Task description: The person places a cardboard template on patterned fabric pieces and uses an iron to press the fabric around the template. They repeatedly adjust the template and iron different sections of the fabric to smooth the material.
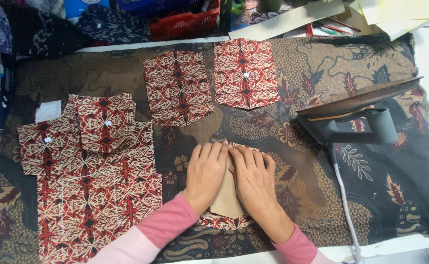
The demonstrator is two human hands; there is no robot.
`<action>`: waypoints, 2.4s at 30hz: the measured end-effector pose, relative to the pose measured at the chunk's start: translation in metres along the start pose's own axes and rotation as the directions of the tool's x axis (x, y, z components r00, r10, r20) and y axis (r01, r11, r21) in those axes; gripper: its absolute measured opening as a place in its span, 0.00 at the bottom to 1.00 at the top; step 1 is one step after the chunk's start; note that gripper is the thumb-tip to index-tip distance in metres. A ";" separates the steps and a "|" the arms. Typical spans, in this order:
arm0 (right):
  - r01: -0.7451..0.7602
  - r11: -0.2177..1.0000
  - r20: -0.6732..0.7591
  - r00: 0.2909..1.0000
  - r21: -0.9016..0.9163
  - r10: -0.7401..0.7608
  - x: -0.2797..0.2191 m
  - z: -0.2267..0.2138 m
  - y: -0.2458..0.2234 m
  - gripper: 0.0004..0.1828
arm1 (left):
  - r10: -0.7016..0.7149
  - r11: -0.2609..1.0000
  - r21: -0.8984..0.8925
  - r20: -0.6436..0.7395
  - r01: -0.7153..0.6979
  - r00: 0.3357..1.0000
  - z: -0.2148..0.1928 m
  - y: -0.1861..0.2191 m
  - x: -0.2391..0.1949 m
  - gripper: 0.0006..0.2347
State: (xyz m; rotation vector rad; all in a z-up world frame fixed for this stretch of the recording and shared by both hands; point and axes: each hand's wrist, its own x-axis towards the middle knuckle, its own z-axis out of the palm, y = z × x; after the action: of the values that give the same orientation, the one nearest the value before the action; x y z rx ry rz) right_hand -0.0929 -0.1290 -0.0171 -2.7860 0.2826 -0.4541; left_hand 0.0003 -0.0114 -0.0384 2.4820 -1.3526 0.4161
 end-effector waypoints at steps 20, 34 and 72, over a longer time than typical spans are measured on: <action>-0.049 0.607 -0.338 0.794 0.793 0.506 0.019 -0.068 0.156 0.12 | -0.137 0.991 -0.009 0.029 0.137 0.990 0.012 0.024 -0.030 0.23; 0.140 0.957 0.345 0.938 -0.254 -0.046 0.095 -0.072 0.041 0.27 | -0.040 0.995 0.095 0.068 0.033 0.997 -0.025 0.020 -0.036 0.24; -0.145 0.961 0.083 0.988 0.233 0.129 0.035 -0.032 0.043 0.12 | 0.040 0.998 -0.055 0.311 -0.024 0.950 -0.047 0.006 -0.032 0.25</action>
State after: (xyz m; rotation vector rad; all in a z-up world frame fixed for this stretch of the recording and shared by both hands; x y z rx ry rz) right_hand -0.0772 -0.1860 0.0069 -2.5216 0.3770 -0.3354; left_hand -0.0270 0.0280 -0.0072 2.5654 -1.4982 -0.0084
